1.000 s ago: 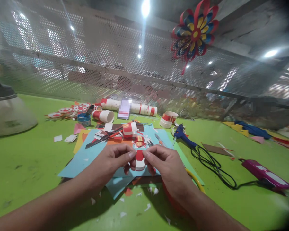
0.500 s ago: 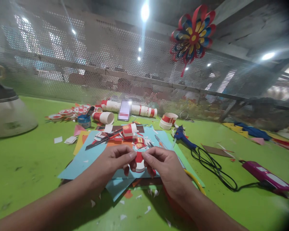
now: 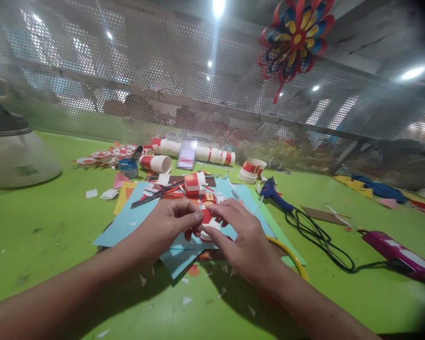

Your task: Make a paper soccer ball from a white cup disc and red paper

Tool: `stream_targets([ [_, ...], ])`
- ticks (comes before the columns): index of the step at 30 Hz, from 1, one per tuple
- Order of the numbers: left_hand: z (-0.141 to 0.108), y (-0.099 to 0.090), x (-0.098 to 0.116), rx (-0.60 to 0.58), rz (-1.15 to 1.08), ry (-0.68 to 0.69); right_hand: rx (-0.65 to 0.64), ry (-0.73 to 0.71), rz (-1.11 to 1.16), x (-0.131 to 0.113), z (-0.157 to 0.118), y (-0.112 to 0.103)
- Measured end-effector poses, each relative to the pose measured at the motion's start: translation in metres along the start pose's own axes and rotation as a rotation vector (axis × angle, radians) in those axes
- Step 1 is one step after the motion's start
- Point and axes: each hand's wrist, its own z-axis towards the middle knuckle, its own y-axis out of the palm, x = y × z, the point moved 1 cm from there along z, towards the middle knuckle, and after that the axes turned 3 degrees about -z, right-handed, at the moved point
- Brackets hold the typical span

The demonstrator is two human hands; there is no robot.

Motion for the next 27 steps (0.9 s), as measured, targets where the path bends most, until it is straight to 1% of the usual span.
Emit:
stream_targets([
  [5,0.000,0.001,0.001,-0.012,0.011,0.010,0.030,-0.100,-0.054,0.001,0.000,-0.003],
  [11,-0.003,0.001,0.000,-0.052,0.009,0.016,-0.016,-0.182,-0.120,-0.004,0.001,-0.007],
  [13,-0.002,-0.002,0.000,-0.045,0.010,0.035,-0.005,-0.197,-0.112,-0.005,0.002,-0.009],
  [15,0.000,-0.008,0.002,-0.001,0.018,0.069,0.030,-0.183,-0.094,-0.003,0.003,-0.011],
  [17,0.004,-0.016,0.004,0.078,0.052,0.094,0.067,-0.143,-0.088,0.000,0.005,-0.012],
  [20,0.012,-0.026,0.004,0.184,0.196,0.053,0.091,-0.095,-0.112,0.007,0.008,-0.011],
  [24,0.021,-0.035,0.001,0.208,0.335,-0.012,0.110,-0.049,-0.124,0.021,0.013,-0.009],
  [27,0.027,-0.040,-0.001,0.169,0.430,-0.051,0.103,-0.010,-0.118,0.029,0.014,-0.007],
])
